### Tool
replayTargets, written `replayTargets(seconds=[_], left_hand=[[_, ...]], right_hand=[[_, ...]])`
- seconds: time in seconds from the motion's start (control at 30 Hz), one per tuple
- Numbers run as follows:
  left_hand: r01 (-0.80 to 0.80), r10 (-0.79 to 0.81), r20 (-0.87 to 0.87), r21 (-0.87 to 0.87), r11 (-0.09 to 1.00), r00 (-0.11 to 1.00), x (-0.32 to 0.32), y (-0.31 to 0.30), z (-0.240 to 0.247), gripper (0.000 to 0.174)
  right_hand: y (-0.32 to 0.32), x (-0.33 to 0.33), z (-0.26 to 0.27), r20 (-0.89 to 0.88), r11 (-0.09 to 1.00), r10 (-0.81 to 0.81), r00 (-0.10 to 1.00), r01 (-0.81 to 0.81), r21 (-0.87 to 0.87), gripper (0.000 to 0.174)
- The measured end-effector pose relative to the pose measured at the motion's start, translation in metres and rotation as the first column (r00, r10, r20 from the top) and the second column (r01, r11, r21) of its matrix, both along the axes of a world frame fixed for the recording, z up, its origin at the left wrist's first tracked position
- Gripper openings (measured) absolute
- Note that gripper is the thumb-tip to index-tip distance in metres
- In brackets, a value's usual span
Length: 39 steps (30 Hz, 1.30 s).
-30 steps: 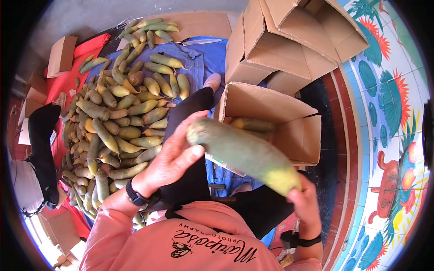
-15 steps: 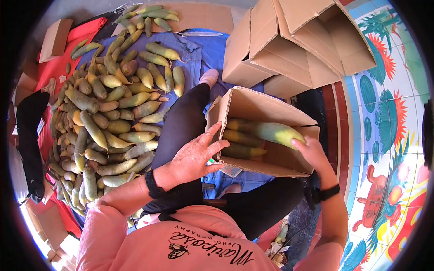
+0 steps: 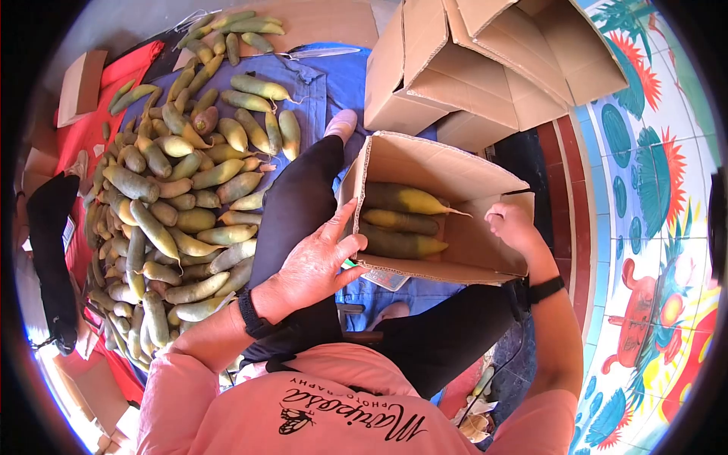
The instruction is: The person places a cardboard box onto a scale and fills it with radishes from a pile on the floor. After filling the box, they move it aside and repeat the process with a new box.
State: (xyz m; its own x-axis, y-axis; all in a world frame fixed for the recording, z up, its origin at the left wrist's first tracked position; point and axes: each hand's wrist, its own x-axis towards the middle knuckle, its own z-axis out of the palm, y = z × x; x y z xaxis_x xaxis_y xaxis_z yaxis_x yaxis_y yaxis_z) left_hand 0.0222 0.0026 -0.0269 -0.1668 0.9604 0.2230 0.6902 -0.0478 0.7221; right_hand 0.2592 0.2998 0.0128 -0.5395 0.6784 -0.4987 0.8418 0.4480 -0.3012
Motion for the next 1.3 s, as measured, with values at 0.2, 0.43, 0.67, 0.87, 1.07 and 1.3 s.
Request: replayTargets(seconds=[0.2,0.43,0.67,0.87,1.07,1.3], left_hand=[[0.002,-0.002,-0.023,-0.009,1.000,1.000,0.002,-0.002,0.003,0.043],[-0.102,0.058,0.356,0.109,0.989,0.933,-0.004,-0.028,0.007,0.051],[-0.610,0.496,0.600,-0.018,0.793,0.628,-0.050,-0.089,0.007,0.037],[-0.774,0.649,0.671,-0.175,0.609,0.359,-0.081,-0.141,-0.030,0.035],[-0.824,0.812,0.562,-0.379,0.420,0.156,-0.101,-0.196,-0.090,0.037],[-0.801,0.962,0.152,-0.532,0.273,0.227,-0.106,-0.250,-0.166,0.028]], right_hand=[[-0.072,0.037,0.053,-0.368,0.889,0.133,0.920,0.053,0.454,0.011],[-0.124,0.144,0.001,-0.636,0.706,-0.214,0.742,0.568,0.425,0.020],[-0.152,0.170,-0.051,-0.512,0.651,-0.195,0.836,0.501,0.570,0.022],[-0.151,0.165,-0.054,-0.555,0.681,-0.188,0.810,0.515,0.521,0.024],[-0.151,0.163,-0.054,-0.559,0.681,-0.153,0.815,0.497,0.538,0.023],[-0.150,0.163,-0.053,-0.515,0.683,-0.162,0.842,0.473,0.557,0.023]])
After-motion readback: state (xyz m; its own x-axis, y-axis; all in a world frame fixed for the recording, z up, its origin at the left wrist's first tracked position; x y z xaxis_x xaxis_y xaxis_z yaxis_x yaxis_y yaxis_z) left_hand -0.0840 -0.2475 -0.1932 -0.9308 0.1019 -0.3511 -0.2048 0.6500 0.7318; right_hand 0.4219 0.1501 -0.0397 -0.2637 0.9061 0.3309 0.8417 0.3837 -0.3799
